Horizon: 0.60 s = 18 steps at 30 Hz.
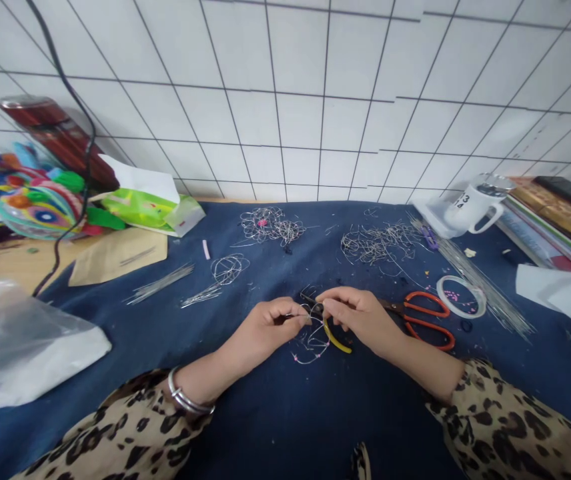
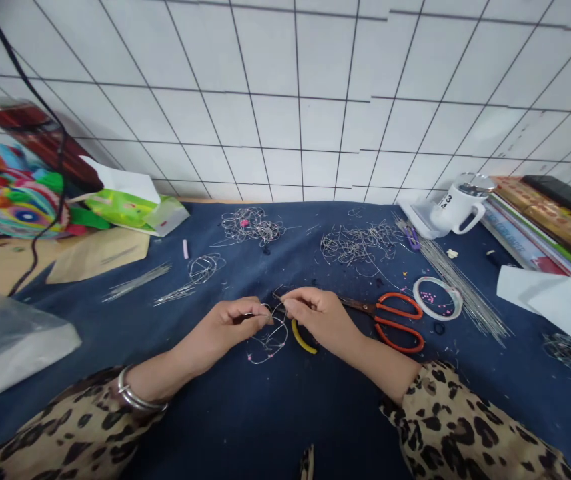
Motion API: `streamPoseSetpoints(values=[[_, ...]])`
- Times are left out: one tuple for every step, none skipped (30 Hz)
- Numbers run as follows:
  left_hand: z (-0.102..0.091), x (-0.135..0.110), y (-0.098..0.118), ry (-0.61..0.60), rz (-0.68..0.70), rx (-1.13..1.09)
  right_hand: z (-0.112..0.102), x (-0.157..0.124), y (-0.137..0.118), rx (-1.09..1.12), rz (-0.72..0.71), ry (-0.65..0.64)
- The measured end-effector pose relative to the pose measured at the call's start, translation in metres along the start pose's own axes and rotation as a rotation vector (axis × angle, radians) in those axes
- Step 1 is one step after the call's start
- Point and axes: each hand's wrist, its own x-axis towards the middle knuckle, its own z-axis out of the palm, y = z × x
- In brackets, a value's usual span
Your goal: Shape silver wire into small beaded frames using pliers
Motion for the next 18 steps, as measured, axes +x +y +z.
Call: streamPoseSetpoints(values=[[0.0, 0.0, 0.001, -0.011, -0.001, 0.017, 0.001, 0.0, 0.001, 0.011, 0.011, -0.031], [0.0, 0.0, 0.001, -0.023, -0.003, 0.032, 0.002, 0.0, 0.001, 0.015, 0.024, -0.055], [0.0, 0.001, 0.001, -0.031, -0.006, 0.044, 0.002, 0.0, 0.002, 0.017, 0.038, -0.073], [0.0, 0.001, 0.001, -0.039, -0.007, 0.053, 0.003, -0.001, 0.003, 0.021, 0.053, -0.082], [0.0, 0.001, 0.001, -0.051, -0.009, 0.062, 0.003, -0.001, 0.004, 0.031, 0.069, -0.084], [0.0, 0.001, 0.0, -0.058, -0.012, 0.068, 0.004, -0.001, 0.005, 0.05, 0.084, -0.08], [0.0, 0.001, 0.0, -0.076, -0.016, 0.064, 0.004, -0.001, 0.006, 0.076, 0.096, -0.073], [-0.001, 0.001, -0.001, -0.093, -0.017, 0.051, 0.005, -0.001, 0.006, 0.108, 0.106, -0.063], [-0.001, 0.001, -0.002, -0.125, -0.023, 0.034, 0.006, -0.001, 0.007, 0.14, 0.115, -0.054], [-0.001, 0.001, -0.003, -0.138, -0.033, 0.009, 0.008, -0.002, 0.008, 0.169, 0.123, -0.047], [-0.002, 0.0, -0.003, -0.149, -0.036, -0.019, 0.009, -0.002, 0.009, 0.195, 0.129, -0.039], [-0.002, 0.0, -0.004, -0.156, -0.039, -0.045, 0.01, -0.003, 0.009, 0.216, 0.133, -0.03], [-0.002, 0.0, -0.005, -0.157, -0.042, -0.068, 0.012, -0.003, 0.01, 0.234, 0.137, -0.019], [-0.002, 0.0, -0.005, -0.153, -0.044, -0.085, 0.013, -0.004, 0.01, 0.25, 0.139, -0.008], [-0.002, 0.0, -0.005, -0.145, -0.044, -0.096, 0.014, -0.004, 0.01, 0.267, 0.14, 0.005], [-0.002, 0.0, -0.005, -0.135, -0.041, -0.103, 0.015, -0.005, 0.01, 0.286, 0.144, 0.018], [-0.002, 0.0, -0.005, -0.126, -0.033, -0.11, 0.016, -0.005, 0.011, 0.307, 0.149, 0.029], [-0.001, 0.0, -0.004, -0.118, -0.02, -0.115, 0.017, -0.005, 0.011, 0.328, 0.156, 0.037]])
